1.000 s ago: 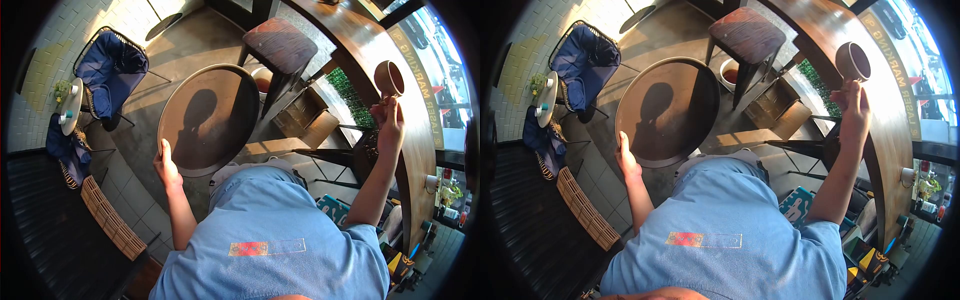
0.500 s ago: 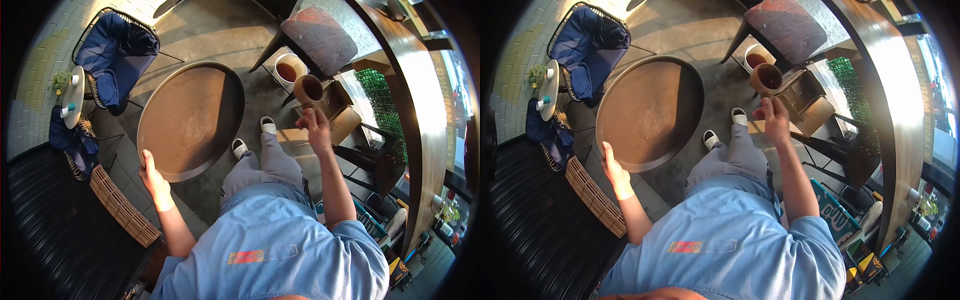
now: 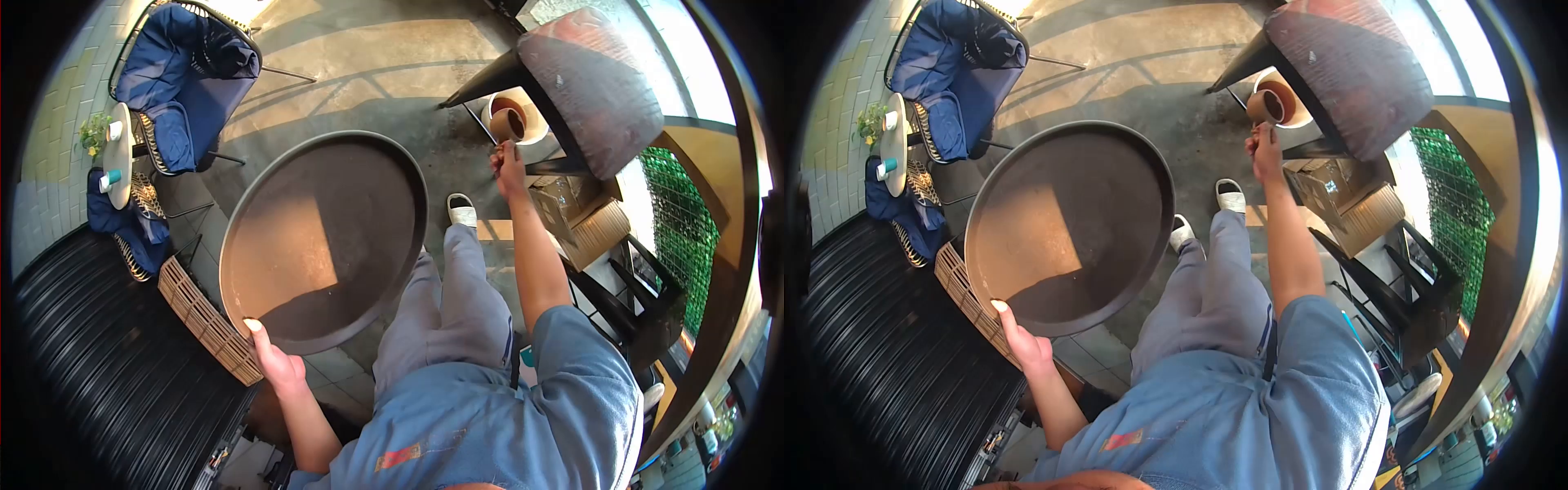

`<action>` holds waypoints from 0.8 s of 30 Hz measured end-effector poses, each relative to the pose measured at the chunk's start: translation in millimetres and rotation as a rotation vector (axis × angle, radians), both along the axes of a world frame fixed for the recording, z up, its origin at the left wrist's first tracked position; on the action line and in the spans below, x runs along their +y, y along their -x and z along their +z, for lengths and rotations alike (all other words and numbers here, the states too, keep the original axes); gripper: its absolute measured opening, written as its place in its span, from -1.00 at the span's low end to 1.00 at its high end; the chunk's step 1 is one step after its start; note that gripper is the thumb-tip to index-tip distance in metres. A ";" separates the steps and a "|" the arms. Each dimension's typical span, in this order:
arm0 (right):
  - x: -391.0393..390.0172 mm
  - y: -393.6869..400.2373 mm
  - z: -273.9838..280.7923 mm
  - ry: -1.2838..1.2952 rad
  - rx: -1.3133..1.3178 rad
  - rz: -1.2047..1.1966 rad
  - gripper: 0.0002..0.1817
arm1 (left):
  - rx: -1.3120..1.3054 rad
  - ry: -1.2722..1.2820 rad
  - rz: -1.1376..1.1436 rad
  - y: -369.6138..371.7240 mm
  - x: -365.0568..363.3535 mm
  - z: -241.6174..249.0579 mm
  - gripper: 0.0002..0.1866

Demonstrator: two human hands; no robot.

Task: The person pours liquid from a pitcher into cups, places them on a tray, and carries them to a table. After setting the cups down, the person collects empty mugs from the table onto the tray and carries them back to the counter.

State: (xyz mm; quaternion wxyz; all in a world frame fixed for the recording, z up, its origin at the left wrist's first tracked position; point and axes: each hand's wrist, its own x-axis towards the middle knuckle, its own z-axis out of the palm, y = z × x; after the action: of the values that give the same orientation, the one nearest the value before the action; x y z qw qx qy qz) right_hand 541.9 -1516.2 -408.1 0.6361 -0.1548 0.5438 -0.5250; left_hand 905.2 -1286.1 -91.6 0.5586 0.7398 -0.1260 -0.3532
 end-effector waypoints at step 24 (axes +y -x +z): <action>-45.4 60.7 -109.0 0.101 -0.839 -0.287 -0.75 | 0.140 -0.026 0.232 19.0 -4.9 -13.0 -0.36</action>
State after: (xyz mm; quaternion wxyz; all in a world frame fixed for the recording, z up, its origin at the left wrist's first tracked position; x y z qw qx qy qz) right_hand 481.2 -1561.5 -517.0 0.7141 0.1178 0.2283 -0.6511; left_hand 886.2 -1291.0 -104.6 0.5935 0.7301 0.0043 -0.3387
